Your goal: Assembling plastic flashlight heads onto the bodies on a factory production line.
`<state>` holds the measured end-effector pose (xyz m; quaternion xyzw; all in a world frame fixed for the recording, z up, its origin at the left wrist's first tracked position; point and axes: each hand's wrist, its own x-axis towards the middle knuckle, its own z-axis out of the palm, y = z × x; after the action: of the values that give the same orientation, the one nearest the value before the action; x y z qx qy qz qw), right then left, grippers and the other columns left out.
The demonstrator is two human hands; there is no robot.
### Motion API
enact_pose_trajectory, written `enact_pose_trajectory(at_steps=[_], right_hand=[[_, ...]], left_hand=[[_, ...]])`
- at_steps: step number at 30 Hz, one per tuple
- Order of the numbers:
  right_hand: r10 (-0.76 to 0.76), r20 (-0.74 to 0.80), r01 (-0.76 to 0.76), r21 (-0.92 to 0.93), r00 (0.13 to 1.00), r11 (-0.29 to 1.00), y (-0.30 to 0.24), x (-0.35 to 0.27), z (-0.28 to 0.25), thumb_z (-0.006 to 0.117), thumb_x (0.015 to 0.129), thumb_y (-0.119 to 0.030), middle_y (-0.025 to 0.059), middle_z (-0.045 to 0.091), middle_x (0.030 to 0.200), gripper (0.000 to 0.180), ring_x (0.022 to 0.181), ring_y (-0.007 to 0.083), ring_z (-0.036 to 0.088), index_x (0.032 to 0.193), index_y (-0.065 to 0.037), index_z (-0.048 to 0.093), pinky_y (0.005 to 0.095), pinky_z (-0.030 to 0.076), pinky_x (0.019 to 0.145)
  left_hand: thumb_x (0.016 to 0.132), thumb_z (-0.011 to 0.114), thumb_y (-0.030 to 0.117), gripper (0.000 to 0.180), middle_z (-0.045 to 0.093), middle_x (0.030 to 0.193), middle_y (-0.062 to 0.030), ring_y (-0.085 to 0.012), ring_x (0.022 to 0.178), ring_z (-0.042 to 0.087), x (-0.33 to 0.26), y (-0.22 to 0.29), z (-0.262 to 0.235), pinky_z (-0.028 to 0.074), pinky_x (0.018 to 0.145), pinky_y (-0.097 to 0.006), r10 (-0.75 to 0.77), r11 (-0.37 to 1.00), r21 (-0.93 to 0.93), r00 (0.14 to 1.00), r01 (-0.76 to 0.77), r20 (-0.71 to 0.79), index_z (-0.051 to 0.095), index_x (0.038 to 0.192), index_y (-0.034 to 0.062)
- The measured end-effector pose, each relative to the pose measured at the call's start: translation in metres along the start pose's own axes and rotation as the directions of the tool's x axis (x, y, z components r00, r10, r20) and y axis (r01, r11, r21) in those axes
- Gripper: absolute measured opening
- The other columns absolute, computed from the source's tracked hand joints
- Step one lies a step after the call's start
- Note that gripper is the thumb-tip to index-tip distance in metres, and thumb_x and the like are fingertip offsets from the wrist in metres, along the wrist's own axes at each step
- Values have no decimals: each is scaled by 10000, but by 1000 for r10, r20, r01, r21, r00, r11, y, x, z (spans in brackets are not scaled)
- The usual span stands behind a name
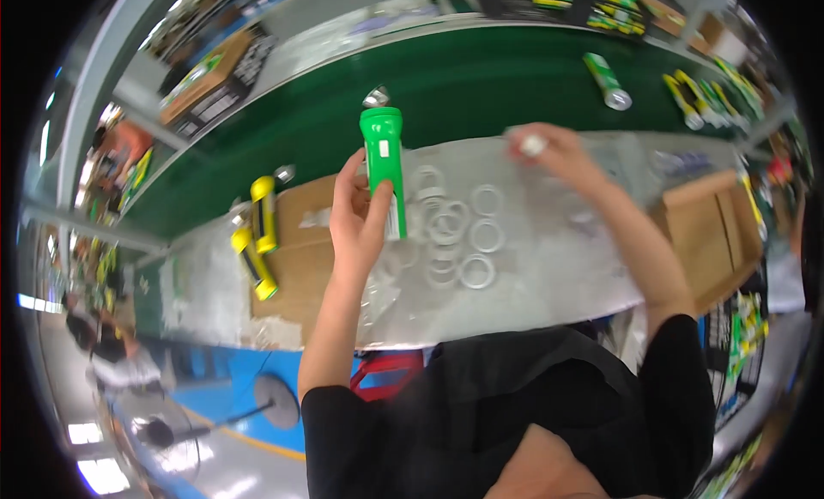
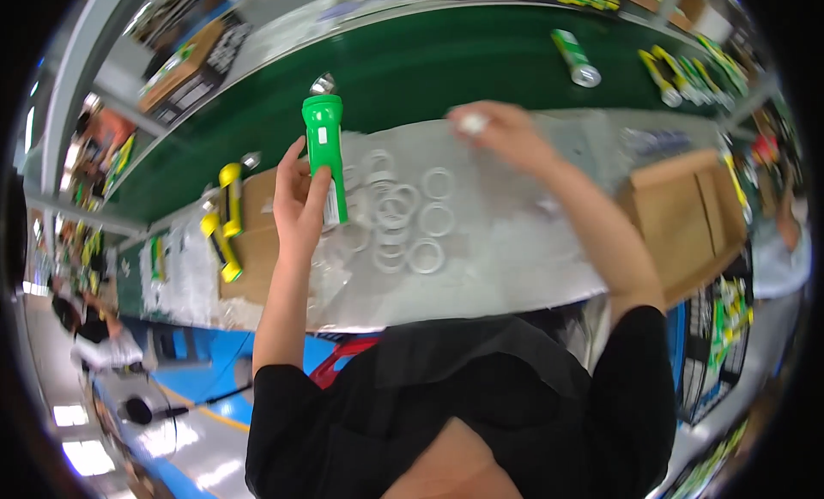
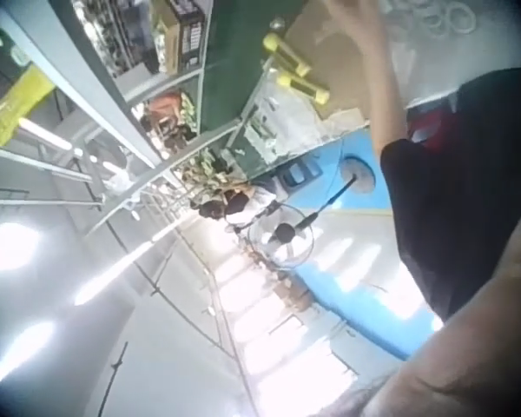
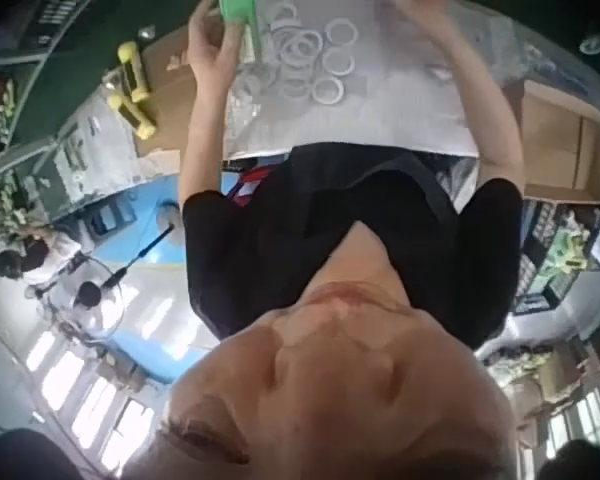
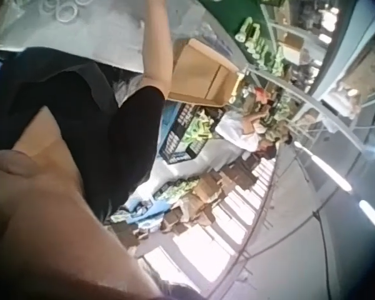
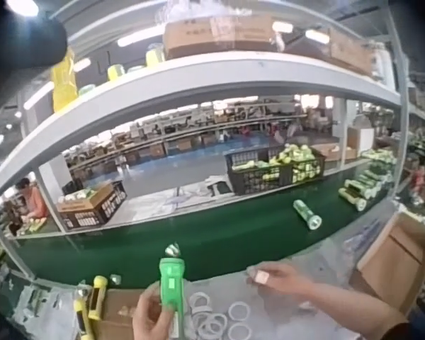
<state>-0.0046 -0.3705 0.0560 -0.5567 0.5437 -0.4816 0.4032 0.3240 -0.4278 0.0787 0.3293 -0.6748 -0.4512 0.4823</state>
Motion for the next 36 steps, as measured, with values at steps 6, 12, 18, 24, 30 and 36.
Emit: enact_pose_trajectory(at_steps=[6, 12, 18, 24, 30, 36], right_hand=[[108, -124, -5, 632, 986, 775, -43, -80, 52, 602, 903, -511, 124, 632, 1009, 663, 906, 209, 637, 1322, -23, 442, 351, 533, 765], [117, 34, -110, 659, 993, 744, -43, -157, 35, 718, 820, -431, 131, 614, 890, 674, 686, 219, 624, 1283, -20, 452, 319, 510, 644], [154, 352, -321, 483, 923, 815, -48, -187, 39, 681, 854, -477, 120, 614, 888, 633, 708, 200, 634, 1237, -24, 461, 311, 499, 653], [238, 2, -208, 490, 971, 847, -47, -194, 42, 609, 941, -355, 104, 575, 1081, 499, 886, 184, 619, 1280, -32, 438, 329, 520, 773], [253, -242, -61, 599, 937, 798, -29, -201, 49, 563, 976, -289, 89, 567, 1057, 416, 841, 165, 603, 1289, -43, 444, 319, 512, 710], [250, -353, 9, 595, 902, 804, -28, -214, 24, 552, 963, -385, 107, 584, 909, 478, 722, 174, 591, 1282, -43, 448, 292, 479, 630]], left_hand=[[869, 662, -2, 422, 617, 1052, -107, -135, 926, 620, -61, 23, 114, 498, 790, -263, -53, 979, -157, 907, 130, 418, 468, 1243, 21], [975, 549, 155, 275, 664, 915, -93, -127, 857, 615, -27, 26, 172, 499, 768, -282, 93, 981, -190, 926, -24, 366, 537, 1199, -3], [1009, 470, 236, 308, 679, 948, -85, -135, 825, 604, -35, 33, 179, 479, 715, -269, 83, 921, -317, 680, 226, 728, 655, 1088, 2], [1007, 446, 338, 397, 683, 1005, -102, -198, 895, 627, -45, 38, 181, 443, 854, -357, 422, 907, -292, 660, -305, 621, 690, 1031, 25], [1012, 406, 385, 439, 639, 1184, -129, -291, 1092, 596, -61, 35, 205, 363, 1022, -410, 527, 846, -327, 572, -421, 629, 605, 1219, 53], [888, 661, 293, 477, 554, 1300, -157, -331, 1169, 530, -29, -20, 223, 422, 989, -378, 240, 846, 241, 744, -476, 623, 557, 1264, 19]])
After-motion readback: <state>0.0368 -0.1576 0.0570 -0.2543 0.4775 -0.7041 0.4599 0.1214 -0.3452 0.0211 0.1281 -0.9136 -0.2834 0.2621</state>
